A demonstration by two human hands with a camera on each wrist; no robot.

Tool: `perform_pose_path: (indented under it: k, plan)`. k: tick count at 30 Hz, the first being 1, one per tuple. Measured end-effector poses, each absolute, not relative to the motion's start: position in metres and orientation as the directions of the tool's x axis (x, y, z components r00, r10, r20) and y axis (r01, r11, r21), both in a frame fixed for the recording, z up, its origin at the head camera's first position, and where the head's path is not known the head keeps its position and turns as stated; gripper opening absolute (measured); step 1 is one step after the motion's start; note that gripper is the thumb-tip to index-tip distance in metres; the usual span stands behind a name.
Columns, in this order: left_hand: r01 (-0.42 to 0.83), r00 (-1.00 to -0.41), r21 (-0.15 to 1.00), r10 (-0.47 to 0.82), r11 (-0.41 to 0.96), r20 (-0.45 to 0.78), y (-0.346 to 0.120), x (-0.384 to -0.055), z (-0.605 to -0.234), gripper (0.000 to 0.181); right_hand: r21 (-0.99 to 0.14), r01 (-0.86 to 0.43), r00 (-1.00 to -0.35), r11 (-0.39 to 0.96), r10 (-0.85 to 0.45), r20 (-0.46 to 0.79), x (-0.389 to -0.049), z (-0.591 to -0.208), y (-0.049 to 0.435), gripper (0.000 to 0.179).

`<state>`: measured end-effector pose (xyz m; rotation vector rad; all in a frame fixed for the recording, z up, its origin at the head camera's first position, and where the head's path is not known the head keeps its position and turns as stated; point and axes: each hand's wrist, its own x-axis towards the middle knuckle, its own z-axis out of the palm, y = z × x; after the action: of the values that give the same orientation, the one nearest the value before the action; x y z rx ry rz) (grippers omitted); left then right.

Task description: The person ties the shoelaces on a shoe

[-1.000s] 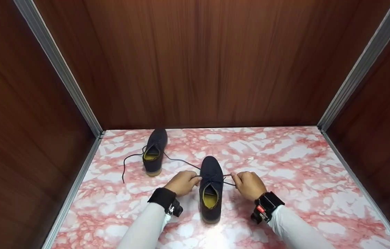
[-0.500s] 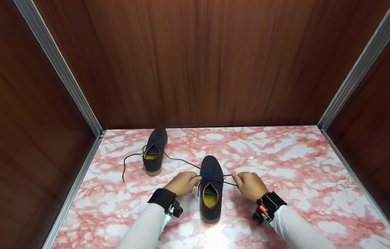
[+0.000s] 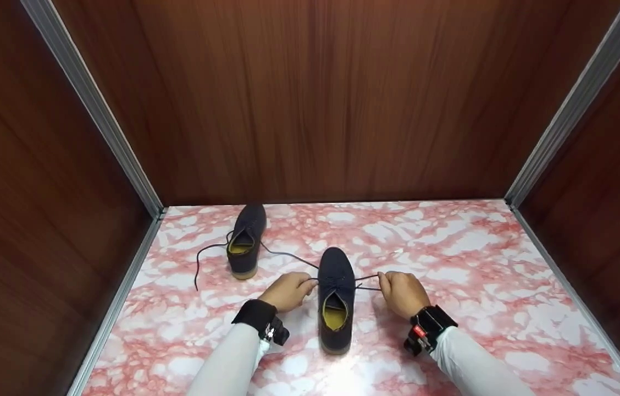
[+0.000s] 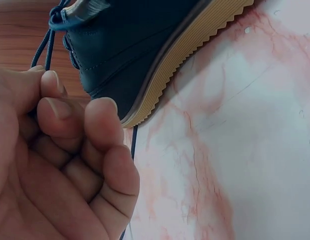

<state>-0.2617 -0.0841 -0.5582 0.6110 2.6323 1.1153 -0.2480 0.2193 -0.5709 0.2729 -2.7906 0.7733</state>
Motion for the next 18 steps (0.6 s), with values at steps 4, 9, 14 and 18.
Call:
perform_pose_path:
  k: [4, 9, 14, 18]
  plan:
    - [0.295, -0.887, 0.727, 0.462, 0.62, -0.033, -0.085, -0.262, -0.559, 0.037, -0.487, -0.239, -0.954, 0.84, -0.109, 0.279, -0.249, -0.574, 0.221, 0.052]
    - [0.309, -0.881, 0.715, 0.472, 0.627, -0.033, -0.088, -0.262, -0.561, 0.037, -0.495, -0.218, -0.959, 0.841, -0.092, 0.267, -0.25, -0.576, 0.223, 0.052]
    - [0.327, -0.871, 0.709, 0.491, 0.626, -0.032, -0.093, -0.263, -0.563, 0.037, -0.506, -0.21, -0.962, 0.837, -0.086, 0.258, -0.252, -0.579, 0.225, 0.052]
    - [0.353, -0.864, 0.699, 0.504, 0.622, -0.011, -0.096, -0.265, -0.565, 0.036, -0.511, -0.218, -0.96, 0.831, -0.09, 0.264, -0.253, -0.582, 0.226, 0.051]
